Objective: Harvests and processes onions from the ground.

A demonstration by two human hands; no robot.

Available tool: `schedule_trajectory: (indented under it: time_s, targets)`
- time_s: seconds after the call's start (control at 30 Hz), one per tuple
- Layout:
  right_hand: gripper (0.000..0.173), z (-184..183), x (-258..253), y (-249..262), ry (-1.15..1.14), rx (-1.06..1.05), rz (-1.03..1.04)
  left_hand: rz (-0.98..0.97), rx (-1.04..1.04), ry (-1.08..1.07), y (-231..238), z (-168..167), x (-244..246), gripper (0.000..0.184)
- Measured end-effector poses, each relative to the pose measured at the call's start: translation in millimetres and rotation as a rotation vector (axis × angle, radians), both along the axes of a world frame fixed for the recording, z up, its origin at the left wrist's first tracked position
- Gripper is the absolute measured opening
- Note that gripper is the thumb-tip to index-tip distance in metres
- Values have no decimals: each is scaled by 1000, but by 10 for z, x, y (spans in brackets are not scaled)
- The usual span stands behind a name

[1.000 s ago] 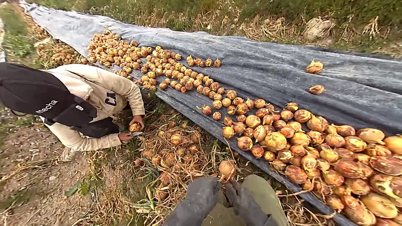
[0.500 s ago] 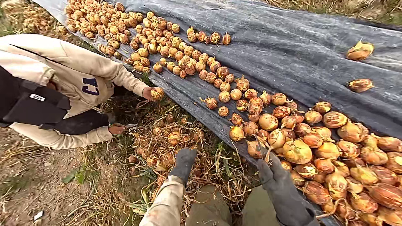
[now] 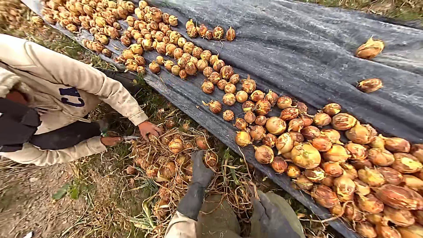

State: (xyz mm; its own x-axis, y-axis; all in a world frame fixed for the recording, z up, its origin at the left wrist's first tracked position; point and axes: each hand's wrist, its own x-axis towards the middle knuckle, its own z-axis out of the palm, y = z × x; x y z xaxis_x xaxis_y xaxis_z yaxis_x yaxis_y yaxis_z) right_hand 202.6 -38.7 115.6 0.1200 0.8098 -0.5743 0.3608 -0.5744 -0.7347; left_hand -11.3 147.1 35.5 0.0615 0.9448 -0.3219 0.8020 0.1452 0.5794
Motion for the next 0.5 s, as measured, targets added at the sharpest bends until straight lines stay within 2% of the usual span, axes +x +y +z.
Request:
schedule_trajectory:
  time_s: [0.07,0.13,0.23,0.3,0.37,0.43,0.5]
  targets:
    - [62,-112,-86,71,1,100,11,-113,22,-161,-255,497,-23,80]
    - [71,-46,-194,156,85,135,10,-276,11,-230,-556,923,-39,81]
    - [62,62,-388,77,294,225,-41,-494,7,-257,-1000,1260,-94,83]
    - [54,81,-474,-18,263,253,-47,-489,-20,-271,-1223,1374,-158,82]
    - [52,100,-526,-176,137,329,-41,-453,-128,-229,-1445,1501,-182,81]
    - [52,132,-567,-294,6,591,-113,-362,-248,-225,-1617,1657,-136,85]
    - [49,294,-519,-359,124,703,-249,-190,-341,-302,-1718,1761,-121,86]
